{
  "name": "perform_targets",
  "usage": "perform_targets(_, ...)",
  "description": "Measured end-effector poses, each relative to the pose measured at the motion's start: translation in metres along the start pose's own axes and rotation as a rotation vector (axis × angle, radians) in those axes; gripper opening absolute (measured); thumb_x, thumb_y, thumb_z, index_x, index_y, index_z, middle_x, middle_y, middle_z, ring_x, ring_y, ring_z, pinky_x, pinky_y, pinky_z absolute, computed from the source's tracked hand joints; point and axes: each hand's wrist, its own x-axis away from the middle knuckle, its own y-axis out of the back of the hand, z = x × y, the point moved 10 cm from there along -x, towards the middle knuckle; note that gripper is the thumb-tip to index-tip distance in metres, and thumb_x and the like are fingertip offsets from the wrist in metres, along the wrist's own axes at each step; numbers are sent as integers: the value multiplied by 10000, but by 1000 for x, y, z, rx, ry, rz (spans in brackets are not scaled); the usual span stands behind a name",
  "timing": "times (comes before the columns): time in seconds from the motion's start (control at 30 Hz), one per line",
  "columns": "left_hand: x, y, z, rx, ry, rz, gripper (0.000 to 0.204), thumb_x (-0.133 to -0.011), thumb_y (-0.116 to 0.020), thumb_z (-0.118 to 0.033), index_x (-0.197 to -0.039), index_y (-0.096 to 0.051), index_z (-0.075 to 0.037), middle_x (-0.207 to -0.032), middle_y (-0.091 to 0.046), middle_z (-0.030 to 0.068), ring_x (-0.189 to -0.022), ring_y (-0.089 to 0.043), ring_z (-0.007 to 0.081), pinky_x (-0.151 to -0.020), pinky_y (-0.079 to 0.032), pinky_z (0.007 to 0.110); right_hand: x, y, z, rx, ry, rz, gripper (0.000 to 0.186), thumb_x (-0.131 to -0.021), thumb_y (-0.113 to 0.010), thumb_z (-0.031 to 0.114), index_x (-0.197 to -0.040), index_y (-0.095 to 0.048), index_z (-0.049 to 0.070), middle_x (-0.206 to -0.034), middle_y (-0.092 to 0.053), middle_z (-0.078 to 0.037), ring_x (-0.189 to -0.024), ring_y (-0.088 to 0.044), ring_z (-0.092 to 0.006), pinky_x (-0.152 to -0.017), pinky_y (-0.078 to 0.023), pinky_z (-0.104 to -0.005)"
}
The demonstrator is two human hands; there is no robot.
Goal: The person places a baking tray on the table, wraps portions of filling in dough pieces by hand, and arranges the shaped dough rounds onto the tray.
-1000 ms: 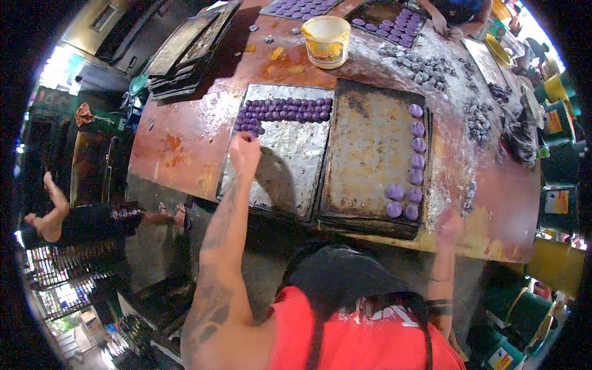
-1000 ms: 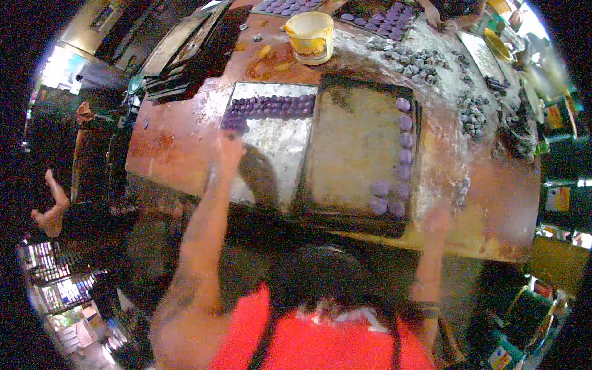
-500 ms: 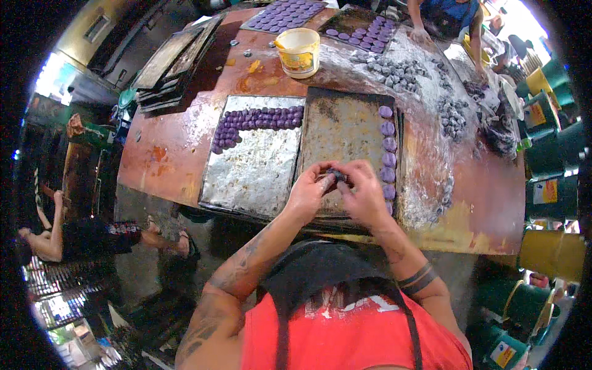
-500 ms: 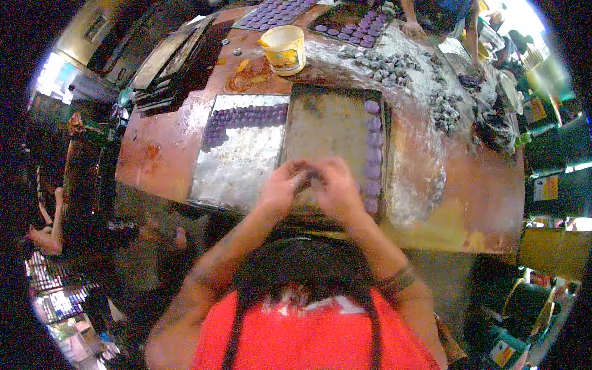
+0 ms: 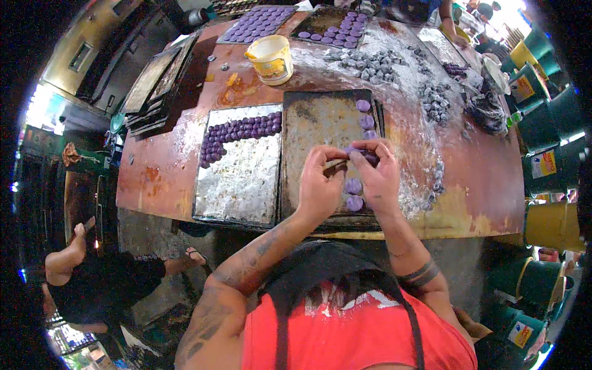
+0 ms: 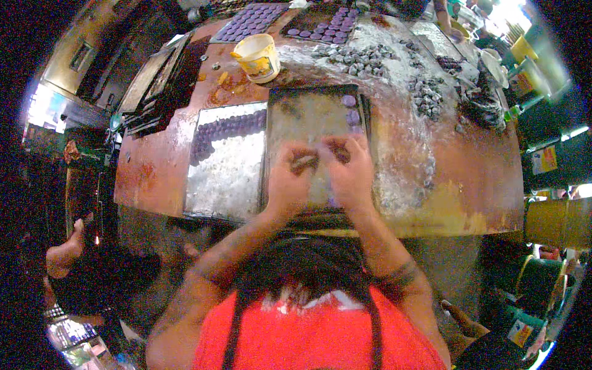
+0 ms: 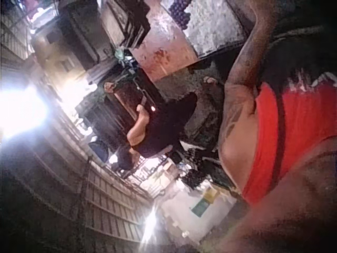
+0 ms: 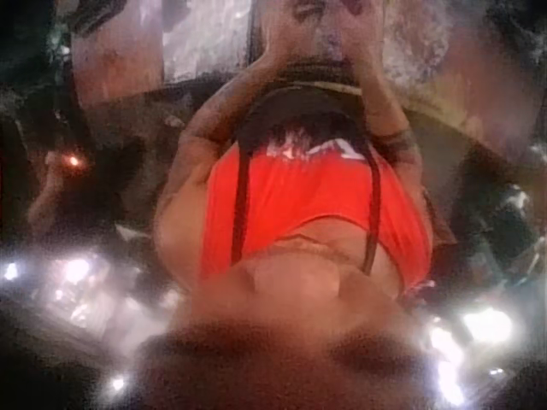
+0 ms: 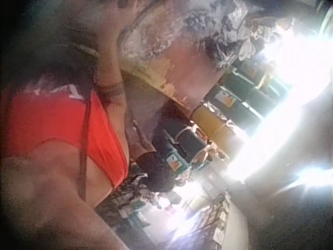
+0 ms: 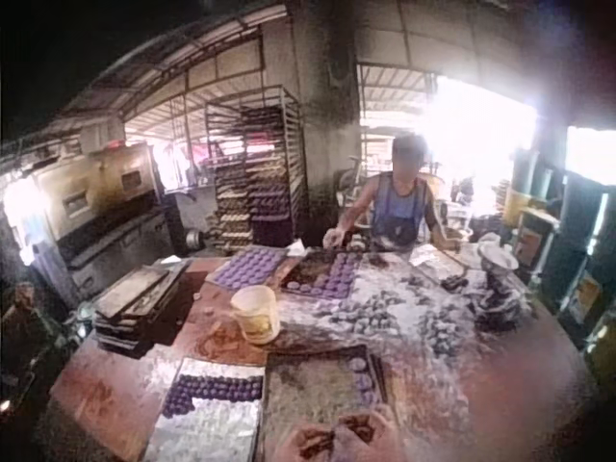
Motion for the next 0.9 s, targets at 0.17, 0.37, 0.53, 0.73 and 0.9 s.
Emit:
perform_targets(0.17, -8, -8, 45, 692, 589, -41, 328, -966, -705, -54, -1264, -583, 8, -1159, -656, 101, -1021, -679, 208, -909, -592, 323, 16, -22, 40, 675, 474, 177, 230, -916, -689, 22, -1139, -733, 56, -1355, -637, -129, -1211, -638, -293, -1005, -528, -410)
perform_targets(0.37, 4, -29, 43, 583, 596, 269, 411, -872, -810, -74, -1232, -626, 2, -1135, -676, 98, -1019, -676, 218, -879, -585, 362, 2, -32, 48, 540, 482, 366, 380, -725, -859, 91, -1071, -706, 58, -1247, -702, -139, -1179, -653, -350, -1013, -513, -433)
perform_targets(0.53, 19, -46, 51, 828, 732, 296, 331, -896, -798, -148, -1167, -668, -10, -1118, -690, 92, -1043, -672, 224, -912, -555, 369, 1, -24, 29, 559, 572, 397, 369, -664, -877, 82, -953, -650, 46, -1013, -699, -87, -974, -669, -288, -879, -536, -416)
perform_targets(0.73, 3, 13, 77, -44, 416, -92, 271, -970, -684, -84, -1205, -660, 50, -1135, -729, 131, -1004, -704, 222, -903, -566, 355, 2, 2, -70, 212, -64, 180, 232, -849, -772, 68, -1054, -686, 2, -1042, -705, -88, -983, -668, -175, -870, -552, -331)
perform_targets(0.9, 19, -19, 106, -116, 267, 248, 610, -954, -670, -40, -1505, -420, 36, -1461, -552, 236, -1328, -575, 305, -1121, -450, 380, -20, 29, -115, 445, -315, 175, 253, -908, -741, 191, -1072, -758, -1, -1018, -772, -139, -906, -744, -249, -822, -579, -356)
